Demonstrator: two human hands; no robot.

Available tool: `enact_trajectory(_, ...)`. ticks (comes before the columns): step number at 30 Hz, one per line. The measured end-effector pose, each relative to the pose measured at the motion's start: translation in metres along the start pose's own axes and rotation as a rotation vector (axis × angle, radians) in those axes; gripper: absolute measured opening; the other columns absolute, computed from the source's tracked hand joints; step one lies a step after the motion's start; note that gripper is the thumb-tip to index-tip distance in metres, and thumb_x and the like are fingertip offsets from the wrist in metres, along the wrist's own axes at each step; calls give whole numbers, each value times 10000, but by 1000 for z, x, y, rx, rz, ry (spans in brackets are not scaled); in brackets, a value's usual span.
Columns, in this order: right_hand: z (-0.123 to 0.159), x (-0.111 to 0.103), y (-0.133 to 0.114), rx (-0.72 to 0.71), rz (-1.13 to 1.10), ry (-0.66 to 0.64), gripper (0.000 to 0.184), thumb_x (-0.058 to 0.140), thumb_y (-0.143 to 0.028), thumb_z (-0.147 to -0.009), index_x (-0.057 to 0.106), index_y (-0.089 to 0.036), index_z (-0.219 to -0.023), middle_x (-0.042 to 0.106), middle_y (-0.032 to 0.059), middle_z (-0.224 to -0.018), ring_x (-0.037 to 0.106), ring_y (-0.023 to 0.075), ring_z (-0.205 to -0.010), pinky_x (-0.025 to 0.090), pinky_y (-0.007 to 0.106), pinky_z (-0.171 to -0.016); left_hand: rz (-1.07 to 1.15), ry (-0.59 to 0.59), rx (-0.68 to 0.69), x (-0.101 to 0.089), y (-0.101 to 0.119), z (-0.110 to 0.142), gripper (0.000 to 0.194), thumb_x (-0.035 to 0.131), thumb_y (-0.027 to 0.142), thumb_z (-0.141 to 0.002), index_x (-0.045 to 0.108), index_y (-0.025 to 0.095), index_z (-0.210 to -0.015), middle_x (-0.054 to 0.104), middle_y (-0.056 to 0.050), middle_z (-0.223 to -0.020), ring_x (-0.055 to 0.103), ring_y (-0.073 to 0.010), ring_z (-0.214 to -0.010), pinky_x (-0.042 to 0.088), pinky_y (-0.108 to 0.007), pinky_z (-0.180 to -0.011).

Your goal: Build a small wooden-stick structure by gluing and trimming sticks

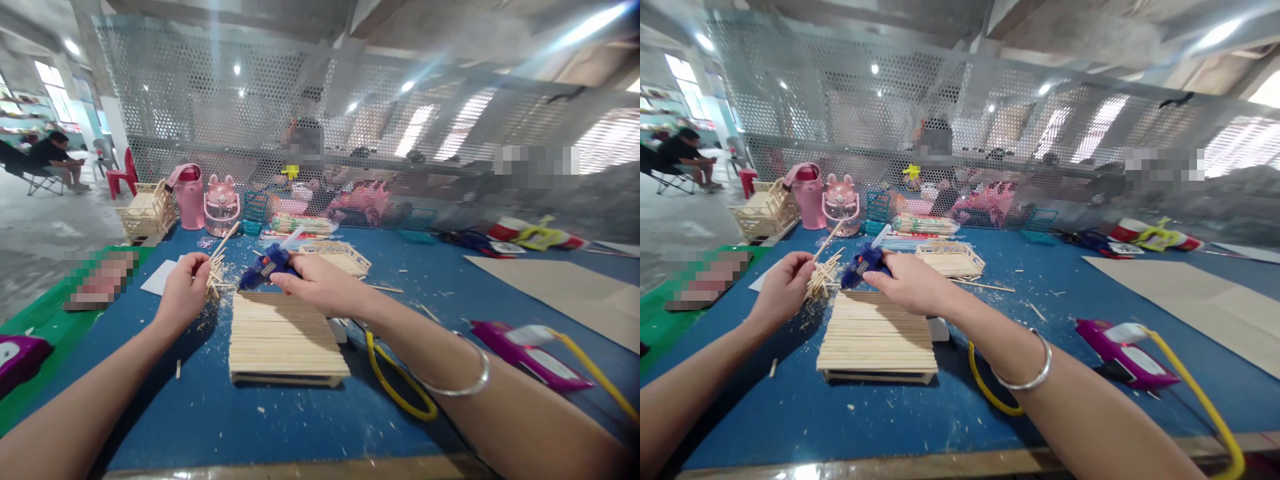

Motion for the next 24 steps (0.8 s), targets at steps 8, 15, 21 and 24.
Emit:
enact_trajectory(8, 1, -1, -1, 12, -22, 7, 292, 414, -395, -832, 586, -160, -861, 602, 40, -705, 509, 153, -622, 356, 269, -586, -16, -12, 6, 0, 4, 1, 170, 426, 327, -812, 523, 189, -834, 551, 3, -703, 500, -145, -630, 366, -258, -560)
enact_trajectory(15, 14, -17, 12, 72, -49, 46, 313, 406, -398, -843, 599, -155, -803, 622, 45, -754, 530, 146, -649, 371, 247, -578, -41, -13, 1, 0, 3, 1, 162, 430, 320, -812, 526, 191, -827, 550, 9, -690, 489, -138, -609, 358, -249, -548)
enact_trajectory(21, 34, -28, 22, 113, -38, 89, 272, 430, -362, -840, 611, -160, -858, 634, 47, -813, 556, 165, -722, 396, 258, -628, -104, -10, -9, -1, 5, 3, 192, 434, 346, -810, 547, 194, -839, 572, 3, -719, 490, -142, -610, 363, -253, -563)
enact_trajectory(24, 38, -26, 27, 140, -23, 71, 273, 430, -359, -841, 612, -155, -847, 636, 52, -808, 556, 168, -722, 397, 260, -632, -115, -10, -7, -1, 6, 3, 204, 445, 360, -801, 558, 194, -835, 587, -5, -746, 498, -147, -618, 369, -253, -566)
Point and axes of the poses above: each hand's wrist, its own z-axis away from the middle knuckle, its own x-axis out of the palm, y = z × x, the point moved 4 cm from there along -z, towards the middle knuckle
